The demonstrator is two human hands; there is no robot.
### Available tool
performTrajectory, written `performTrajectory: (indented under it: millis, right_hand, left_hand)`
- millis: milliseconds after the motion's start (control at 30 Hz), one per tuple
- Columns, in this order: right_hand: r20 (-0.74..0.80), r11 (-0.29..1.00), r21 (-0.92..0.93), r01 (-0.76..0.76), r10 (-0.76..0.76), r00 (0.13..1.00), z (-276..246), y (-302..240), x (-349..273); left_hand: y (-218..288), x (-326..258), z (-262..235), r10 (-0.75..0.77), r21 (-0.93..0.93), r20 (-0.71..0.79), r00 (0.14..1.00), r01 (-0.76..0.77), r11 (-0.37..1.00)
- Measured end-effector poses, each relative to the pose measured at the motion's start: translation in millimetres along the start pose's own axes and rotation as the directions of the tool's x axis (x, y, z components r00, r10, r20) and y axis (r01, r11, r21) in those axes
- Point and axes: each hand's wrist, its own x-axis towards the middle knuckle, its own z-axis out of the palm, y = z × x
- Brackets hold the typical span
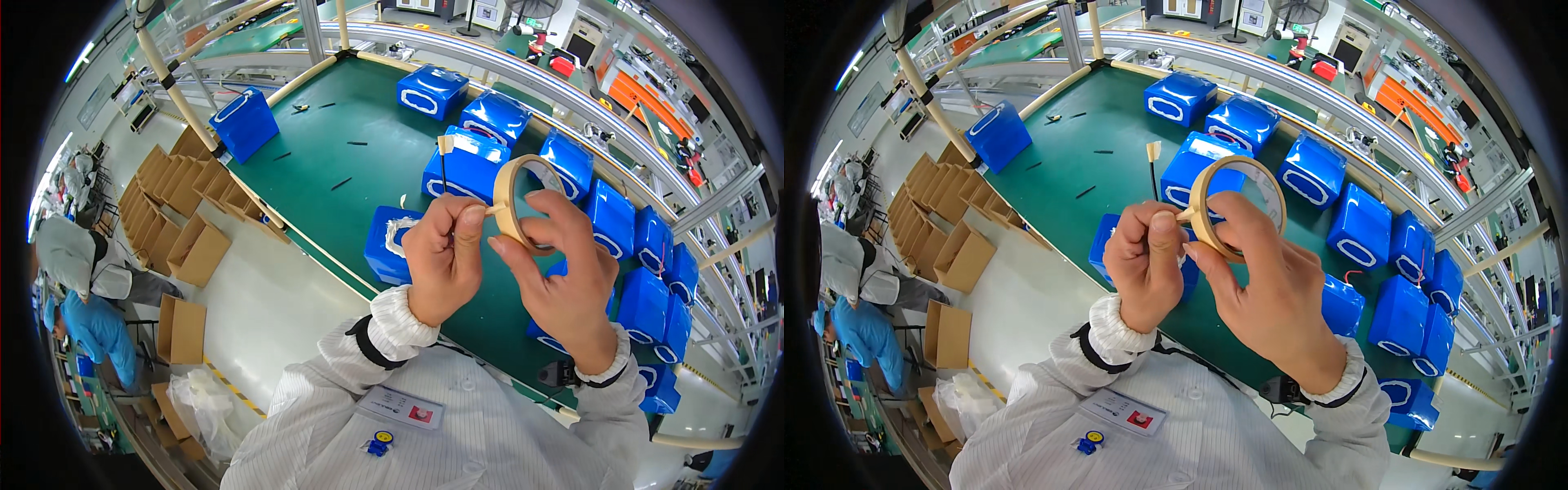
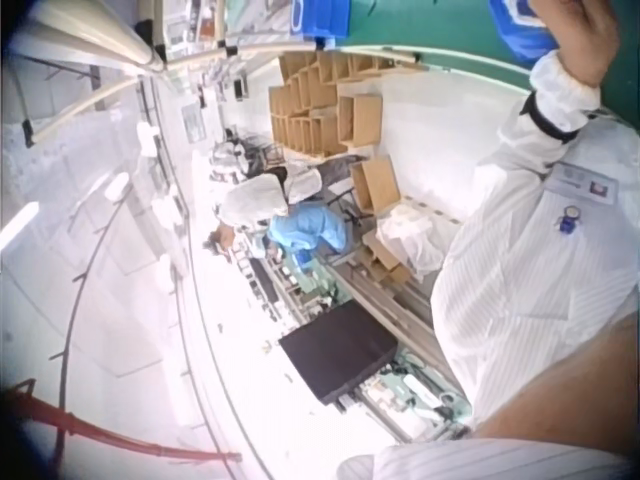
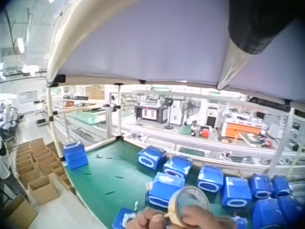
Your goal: The person uses beige tape to secure red and black wires to the top of a blue rectangular battery pack. They repeatedly wrap the tape around the wires and the pack, pressing it down to ensure adhesion. The person handles the tape roll and the battery pack throughout the process.
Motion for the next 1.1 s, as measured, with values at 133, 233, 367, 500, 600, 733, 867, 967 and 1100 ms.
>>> performTrajectory:
  millis: [133,233,367,500,600,733,867,967,1100]
  right_hand:
    - [0.014,0.999,0.006,-0.032,0.032,0.999,2,-1,1]
    - [0.020,0.998,0.025,-0.051,0.051,0.999,3,0,1]
    - [0.016,0.996,0.058,-0.061,0.060,0.998,5,2,1]
    - [0.032,0.996,0.065,-0.056,0.054,0.998,5,0,0]
    - [0.044,0.997,0.052,-0.050,0.047,0.998,3,-3,-1]
    - [0.051,0.999,0.008,0.033,-0.034,0.998,-2,-10,1]
    - [0.173,0.996,-0.013,0.089,-0.085,0.981,-15,-7,-8]
    - [0.217,0.970,0.175,0.168,-0.204,0.955,-28,-2,-7]
    - [0.366,0.997,0.034,0.075,-0.082,0.927,-41,1,-10]
  left_hand:
    - [1,-2,-2,-0.089,-0.214,0.034,0.995,0.094,0.972]
    - [-6,-1,-6,-0.046,-0.291,0.115,0.992,0.078,0.954]
    - [2,2,-13,-0.091,-0.351,0.170,0.981,0.147,0.925]
    - [4,2,-16,-0.063,-0.246,0.118,0.991,0.091,0.965]
    - [11,3,-19,-0.043,-0.100,0.123,0.991,0.055,0.993]
    - [12,4,-22,-0.057,-0.030,0.079,0.995,0.059,0.998]
    - [15,8,-22,-0.100,-0.138,0.041,0.994,0.105,0.985]
    - [23,10,-23,-0.170,-0.222,0.089,0.981,0.186,0.957]
    - [25,9,-20,-0.236,-0.262,0.128,0.963,0.262,0.929]
